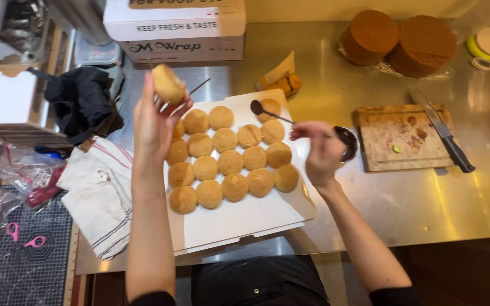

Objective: Filling pastries with chocolate and piping cream on top

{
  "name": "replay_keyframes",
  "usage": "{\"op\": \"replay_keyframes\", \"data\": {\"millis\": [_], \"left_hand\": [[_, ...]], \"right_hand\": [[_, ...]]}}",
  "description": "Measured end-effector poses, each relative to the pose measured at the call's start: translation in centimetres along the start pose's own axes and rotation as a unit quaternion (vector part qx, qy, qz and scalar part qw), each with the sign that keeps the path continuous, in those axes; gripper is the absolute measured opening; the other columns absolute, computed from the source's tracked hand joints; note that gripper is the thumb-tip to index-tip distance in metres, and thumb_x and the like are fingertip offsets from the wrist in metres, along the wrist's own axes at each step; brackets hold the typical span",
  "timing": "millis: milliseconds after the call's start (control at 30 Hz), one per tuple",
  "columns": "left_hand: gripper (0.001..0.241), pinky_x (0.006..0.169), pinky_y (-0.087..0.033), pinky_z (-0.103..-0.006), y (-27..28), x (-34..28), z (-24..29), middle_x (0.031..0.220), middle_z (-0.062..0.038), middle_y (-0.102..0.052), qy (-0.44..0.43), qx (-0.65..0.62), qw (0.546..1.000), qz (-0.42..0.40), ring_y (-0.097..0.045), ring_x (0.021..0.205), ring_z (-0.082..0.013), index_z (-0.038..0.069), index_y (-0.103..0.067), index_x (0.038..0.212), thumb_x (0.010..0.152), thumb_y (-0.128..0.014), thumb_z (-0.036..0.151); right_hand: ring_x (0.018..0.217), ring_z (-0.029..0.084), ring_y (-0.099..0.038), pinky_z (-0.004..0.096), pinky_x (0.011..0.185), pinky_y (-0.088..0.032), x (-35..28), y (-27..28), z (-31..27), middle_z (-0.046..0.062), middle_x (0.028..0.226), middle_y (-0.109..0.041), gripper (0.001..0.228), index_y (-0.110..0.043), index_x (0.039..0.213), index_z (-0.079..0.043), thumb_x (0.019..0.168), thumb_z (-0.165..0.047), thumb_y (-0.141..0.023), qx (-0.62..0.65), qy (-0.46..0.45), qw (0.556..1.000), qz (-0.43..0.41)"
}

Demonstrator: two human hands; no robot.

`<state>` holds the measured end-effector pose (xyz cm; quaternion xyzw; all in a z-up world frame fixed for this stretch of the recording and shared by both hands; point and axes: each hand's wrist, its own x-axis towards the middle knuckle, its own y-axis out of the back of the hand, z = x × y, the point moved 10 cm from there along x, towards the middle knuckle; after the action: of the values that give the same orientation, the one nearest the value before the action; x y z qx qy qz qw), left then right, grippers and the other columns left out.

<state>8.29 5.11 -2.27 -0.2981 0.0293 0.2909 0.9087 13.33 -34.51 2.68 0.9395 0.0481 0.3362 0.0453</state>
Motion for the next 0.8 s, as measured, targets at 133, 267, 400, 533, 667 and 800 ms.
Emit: {"op": "replay_keyframes", "data": {"millis": [133,267,400,533,667,800], "left_hand": [[0.060,0.105,-0.076,-0.0508,8.4,-3.5,-0.7,0.133,-0.024,-0.081,-0.044,-0.044,0.996,0.067,-0.088,0.101,-0.0319,0.006,-0.069,0.138,0.110,-0.072,0.059],[0.061,0.102,-0.076,-0.0507,11.0,-6.0,-1.1,0.133,-0.026,-0.081,-0.031,-0.026,0.996,0.075,-0.087,0.102,-0.0335,0.001,-0.071,0.137,0.115,-0.066,0.057],[0.058,0.093,-0.078,-0.0489,11.5,-5.8,-2.2,0.130,-0.026,-0.082,-0.011,-0.037,0.997,0.061,-0.088,0.094,-0.0337,0.001,-0.072,0.135,0.115,-0.067,0.056],[0.058,0.091,-0.079,-0.0510,8.9,-5.9,-1.4,0.130,-0.027,-0.081,-0.020,-0.044,0.998,0.039,-0.089,0.095,-0.0354,0.001,-0.070,0.137,0.114,-0.067,0.055],[0.056,0.093,-0.078,-0.0544,6.6,-5.5,-1.3,0.131,-0.028,-0.080,-0.029,-0.023,0.999,0.000,-0.089,0.098,-0.0391,0.001,-0.070,0.140,0.116,-0.064,0.051],[0.057,0.096,-0.077,-0.0521,3.9,-6.0,-0.1,0.128,-0.024,-0.079,-0.038,0.016,0.999,-0.031,-0.088,0.101,-0.0360,0.005,-0.065,0.155,0.118,-0.062,0.049]], "right_hand": [[0.085,0.019,-0.084,0.033,0.084,-0.069,-1.5,-5.8,3.0,-0.001,0.097,-0.086,0.019,-0.086,0.120,-0.013,0.120,-0.016,-0.067,-0.122,0.091,0.979,-0.139],[0.089,0.019,-0.081,0.034,0.087,-0.067,-2.6,-7.1,5.2,-0.003,0.099,-0.083,0.018,-0.085,0.124,-0.018,0.120,-0.018,-0.067,-0.162,0.080,0.964,-0.197],[0.087,0.030,-0.079,0.040,0.085,-0.066,-2.3,-7.0,3.0,0.004,0.098,-0.081,0.024,-0.083,0.124,-0.011,0.124,-0.012,-0.059,-0.149,0.116,0.961,-0.200],[0.087,0.029,-0.080,0.041,0.085,-0.066,-2.4,-7.0,2.8,0.004,0.099,-0.083,0.025,-0.083,0.126,-0.010,0.124,-0.011,-0.059,-0.140,0.119,0.963,-0.195],[0.089,0.029,-0.081,0.041,0.086,-0.066,-2.3,-7.0,2.7,0.005,0.099,-0.083,0.025,-0.082,0.128,-0.009,0.125,-0.011,-0.058,-0.144,0.106,0.965,-0.192],[0.092,0.029,-0.083,0.041,0.087,-0.066,-2.1,-7.2,2.9,0.005,0.100,-0.084,0.025,-0.082,0.129,-0.011,0.125,-0.011,-0.057,-0.135,0.097,0.964,-0.206]]}}
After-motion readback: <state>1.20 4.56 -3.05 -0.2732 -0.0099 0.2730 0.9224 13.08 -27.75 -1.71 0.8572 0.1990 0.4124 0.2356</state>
